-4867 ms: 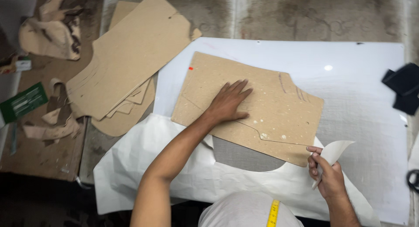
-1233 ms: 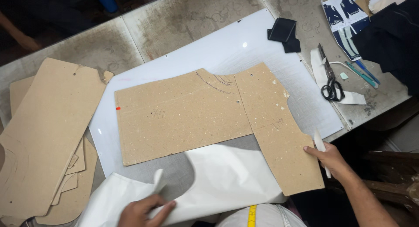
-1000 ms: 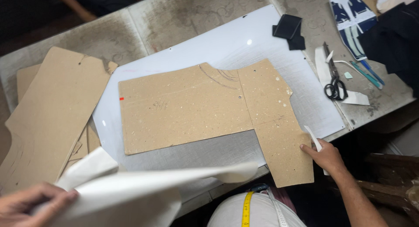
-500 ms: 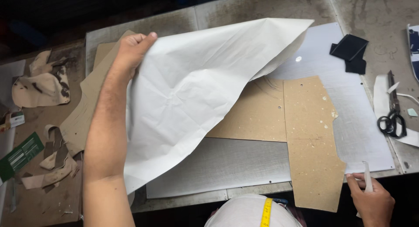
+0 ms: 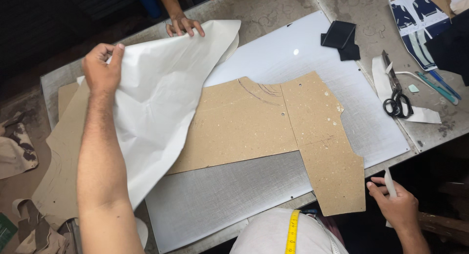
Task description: The person uses a utility knife to cut a white paper pattern from a larger sheet, then places the cut piece onto a cardboard template. The person then handles a black fabric piece, aligns a white strip on it, and marks the fabric with a white chalk-like tool.
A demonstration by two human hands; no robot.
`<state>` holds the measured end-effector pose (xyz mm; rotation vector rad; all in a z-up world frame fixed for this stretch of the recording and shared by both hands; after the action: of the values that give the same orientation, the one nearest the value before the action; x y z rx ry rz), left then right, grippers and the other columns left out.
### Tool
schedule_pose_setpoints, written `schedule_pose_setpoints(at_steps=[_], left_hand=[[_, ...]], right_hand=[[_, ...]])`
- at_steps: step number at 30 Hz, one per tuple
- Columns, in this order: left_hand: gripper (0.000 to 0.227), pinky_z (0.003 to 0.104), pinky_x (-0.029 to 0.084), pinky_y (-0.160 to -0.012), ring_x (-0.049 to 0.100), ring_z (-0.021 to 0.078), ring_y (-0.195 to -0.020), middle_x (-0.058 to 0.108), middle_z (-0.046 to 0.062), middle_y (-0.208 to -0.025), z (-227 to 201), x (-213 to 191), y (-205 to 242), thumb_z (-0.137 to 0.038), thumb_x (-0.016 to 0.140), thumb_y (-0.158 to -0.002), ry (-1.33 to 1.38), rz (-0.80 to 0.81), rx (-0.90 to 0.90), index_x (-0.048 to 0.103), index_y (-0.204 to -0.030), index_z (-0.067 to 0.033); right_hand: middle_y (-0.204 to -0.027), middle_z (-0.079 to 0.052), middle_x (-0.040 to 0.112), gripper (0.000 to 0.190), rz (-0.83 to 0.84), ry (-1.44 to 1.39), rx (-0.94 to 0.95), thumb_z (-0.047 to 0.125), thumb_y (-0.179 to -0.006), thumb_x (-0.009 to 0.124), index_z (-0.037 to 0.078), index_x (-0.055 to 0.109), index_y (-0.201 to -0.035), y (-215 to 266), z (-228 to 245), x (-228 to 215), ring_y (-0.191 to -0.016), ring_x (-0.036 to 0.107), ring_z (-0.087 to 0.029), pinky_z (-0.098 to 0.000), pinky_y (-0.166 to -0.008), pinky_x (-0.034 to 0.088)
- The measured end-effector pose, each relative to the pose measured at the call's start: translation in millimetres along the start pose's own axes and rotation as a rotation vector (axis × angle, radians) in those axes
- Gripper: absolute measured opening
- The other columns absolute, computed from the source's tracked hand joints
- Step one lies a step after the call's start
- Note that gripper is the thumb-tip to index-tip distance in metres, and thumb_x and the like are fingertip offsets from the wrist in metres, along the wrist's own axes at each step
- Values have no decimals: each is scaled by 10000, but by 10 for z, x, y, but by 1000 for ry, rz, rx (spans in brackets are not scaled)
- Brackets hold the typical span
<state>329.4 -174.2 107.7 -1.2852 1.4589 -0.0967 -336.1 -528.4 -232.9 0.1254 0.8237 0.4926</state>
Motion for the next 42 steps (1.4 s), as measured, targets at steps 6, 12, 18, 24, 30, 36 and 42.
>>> schedule_pose_setpoints(at_steps=[6, 12, 18, 24, 30, 36, 42], left_hand=[[154, 422, 512, -799, 650, 180, -834, 667, 1, -850, -31, -135, -38, -270, 807, -1064, -292, -50, -66, 745, -1136, -150], [556, 500, 373, -1056, 537, 374, -1252, 588, 226, -1348, -847, -1, 302, -4, 795, -904, -271, -201, 437, 562, -1404, 64], [494, 321, 591, -838, 729, 170, -1044, 740, 50, -1162, -2604, 997, 2094, -263, 828, -866, 601, 676, 77, 673, -1316, -131], [979, 423, 532, -999, 634, 275, -1192, 599, 173, -1347, -3066, 1768, 2960, -393, 920, -726, 799, 798, -19, 413, -1502, -74], [951, 362, 431, -1019, 453, 228, -1337, 444, 193, -1479, -2500, 2273, 2975, -204, 899, -832, 1004, 759, -249, 317, -1571, -60], [341, 338, 597, -766, 698, 182, -832, 747, 192, -967, -2295, 2323, 2979, -210, 810, -945, 1058, 1066, -523, 735, -1204, 0], [273, 256, 605, -716, 684, 52, -789, 756, 23, -927, -1970, 2161, 2723, -209, 759, -921, 707, 992, -342, 733, -1160, -78]], right_hand=[[-787, -91, 754, 480, 97, -31, -62, 505, -950, 619, 135, 738, -1231, -122, 246, 224, -780, 729, -169, -391, -732, 588], [-671, -32, 503, 649, 157, -600, -237, 387, -1123, 228, 1, 749, -1090, -315, 600, 449, -604, 451, -124, -307, -580, 435], [-859, -34, 595, 143, 309, -1266, -108, 128, -1039, 479, 68, 566, -1135, -430, 1364, 777, -681, 533, -108, -266, -542, 469], [-1115, -63, 668, 130, 360, -1641, -153, 104, -1046, 591, 87, 575, -1173, -315, 1878, 903, -1041, 651, -160, -364, -939, 549], [-1114, -71, 684, 168, 518, -1661, -91, 95, -1031, 610, 80, 576, -1194, -290, 1926, 893, -1024, 667, -172, -388, -930, 568], [-1081, -69, 701, 247, 499, -1490, -123, 58, -955, 647, 77, 593, -1196, -331, 1874, 970, -960, 672, -138, -324, -830, 578], [-960, -69, 709, 237, 398, -1008, -249, 75, -916, 742, 28, 683, -1140, -551, 1764, 959, -795, 631, -95, -238, -622, 502]])
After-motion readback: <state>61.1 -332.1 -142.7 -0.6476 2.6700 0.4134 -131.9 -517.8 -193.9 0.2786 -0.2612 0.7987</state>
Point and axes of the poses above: each hand's wrist, its own y-axis away from the middle knuckle, its own x-axis out of the palm, z = x × y, the point moved 1 cm from there along -y, towards the middle knuckle
